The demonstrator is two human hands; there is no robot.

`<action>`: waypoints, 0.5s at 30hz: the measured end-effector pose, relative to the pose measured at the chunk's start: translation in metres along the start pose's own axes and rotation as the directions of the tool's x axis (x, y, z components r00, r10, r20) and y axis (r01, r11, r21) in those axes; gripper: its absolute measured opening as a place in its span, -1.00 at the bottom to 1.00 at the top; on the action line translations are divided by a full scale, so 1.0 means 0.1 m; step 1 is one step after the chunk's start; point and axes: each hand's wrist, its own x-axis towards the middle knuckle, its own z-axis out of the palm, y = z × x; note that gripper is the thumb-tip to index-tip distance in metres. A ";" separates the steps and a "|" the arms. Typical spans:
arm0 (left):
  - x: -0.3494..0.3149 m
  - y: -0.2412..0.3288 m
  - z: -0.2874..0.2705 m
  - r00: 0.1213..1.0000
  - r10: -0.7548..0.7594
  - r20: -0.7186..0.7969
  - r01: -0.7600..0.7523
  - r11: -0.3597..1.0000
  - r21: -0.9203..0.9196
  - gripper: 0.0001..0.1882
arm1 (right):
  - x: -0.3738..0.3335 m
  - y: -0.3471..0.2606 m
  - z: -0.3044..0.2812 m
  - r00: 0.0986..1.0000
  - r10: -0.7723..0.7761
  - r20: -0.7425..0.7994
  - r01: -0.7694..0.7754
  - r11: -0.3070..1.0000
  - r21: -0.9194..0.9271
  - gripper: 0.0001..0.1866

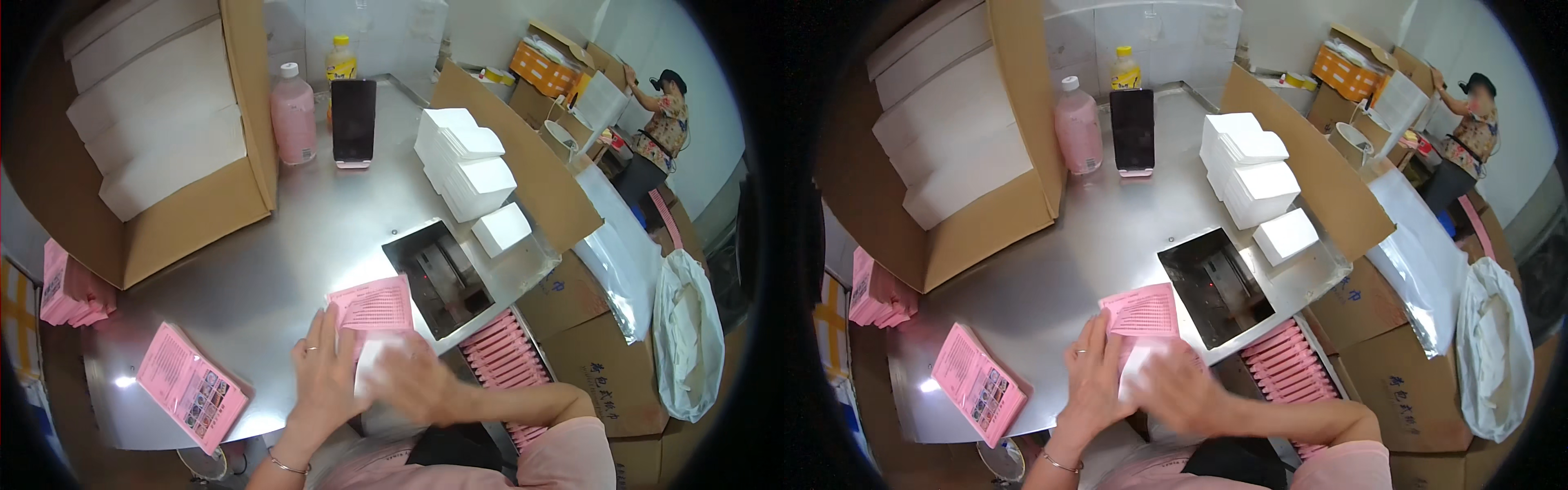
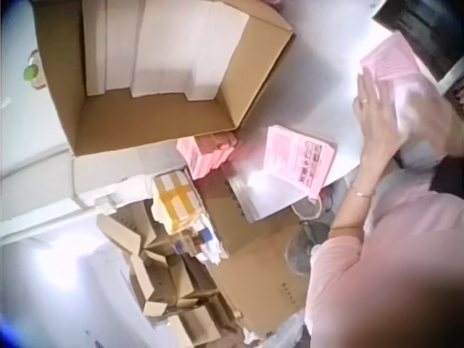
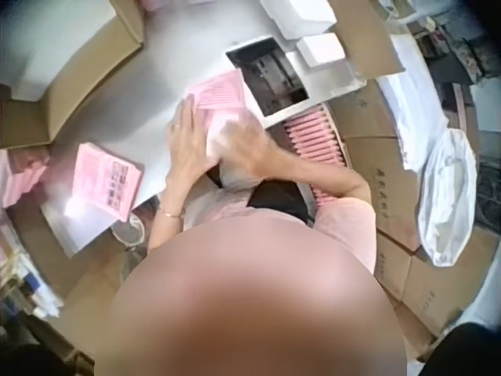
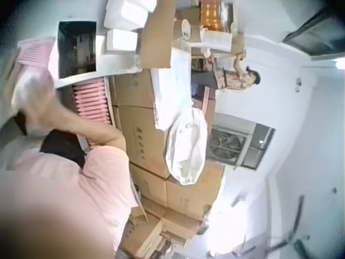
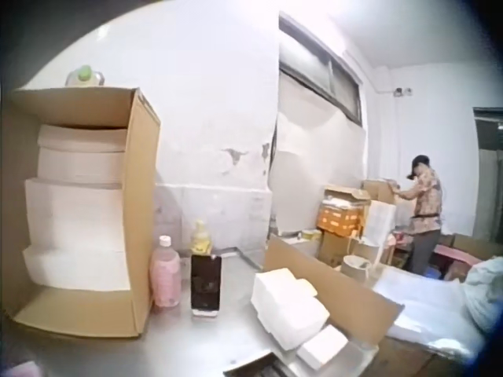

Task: Folding and packaging pink paper leaflets into white boxes.

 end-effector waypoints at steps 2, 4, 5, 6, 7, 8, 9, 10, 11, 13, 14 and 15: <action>0.06 0.16 0.11 0.999 -0.016 -0.039 0.014 0.999 -0.052 -0.10 | 0.16 0.45 0.10 0.915 0.357 0.190 -0.283 0.900 -0.331 -0.69; 0.20 0.27 0.18 0.987 -0.071 -0.145 0.064 0.997 -0.050 -0.13 | 0.44 0.51 0.09 0.794 0.405 0.453 -0.253 0.898 -0.359 -0.69; 0.19 0.25 0.17 0.981 -0.122 -0.148 0.131 0.990 0.058 -0.19 | 0.40 0.42 0.20 0.904 0.302 0.304 -0.219 0.935 -0.279 -0.74; 0.17 0.20 0.12 0.982 -0.114 -0.150 0.124 0.991 0.057 -0.19 | 0.36 0.36 0.26 0.972 0.195 0.133 -0.167 0.966 -0.200 -0.79; 0.13 0.12 0.04 0.994 -0.087 -0.064 0.094 0.990 0.109 -0.20 | 0.36 0.28 0.18 0.978 0.203 0.041 -0.203 0.979 0.001 -0.84; 0.09 0.08 0.02 0.998 -0.063 0.024 0.058 0.986 0.159 -0.20 | 0.28 0.34 -0.02 0.960 0.279 0.021 -0.277 0.959 -0.058 -0.82; 0.03 0.05 0.01 0.997 0.000 -0.072 0.014 0.981 0.193 -0.24 | 0.24 0.50 -0.23 0.944 0.330 -0.013 -0.330 0.938 -0.106 -0.81; 0.05 0.04 0.03 0.997 -0.006 -0.072 0.021 0.979 0.204 -0.24 | 0.17 0.79 -0.30 0.886 0.460 -0.052 -0.453 0.839 -0.301 -0.77; 0.01 0.08 0.04 0.991 -0.081 -0.107 0.104 0.967 0.231 -0.28 | 0.08 1.01 -0.43 0.885 0.419 -0.204 -0.462 0.733 -0.499 -0.73; 0.07 0.19 0.01 0.982 -0.144 -0.122 0.169 0.959 0.226 -0.36 | -0.14 1.44 -0.70 0.806 0.460 -0.372 -0.568 0.426 -0.705 -0.66; 0.12 0.22 0.02 0.984 -0.126 -0.128 0.152 0.965 0.215 -0.36 | -0.33 1.60 -0.72 0.806 0.454 -0.380 -0.567 0.408 -0.716 -0.66; 0.14 0.24 0.03 0.984 -0.062 -0.165 0.099 0.969 0.226 -0.38 | -0.52 1.73 -0.71 0.763 0.532 -0.366 -0.622 0.452 -0.639 -0.73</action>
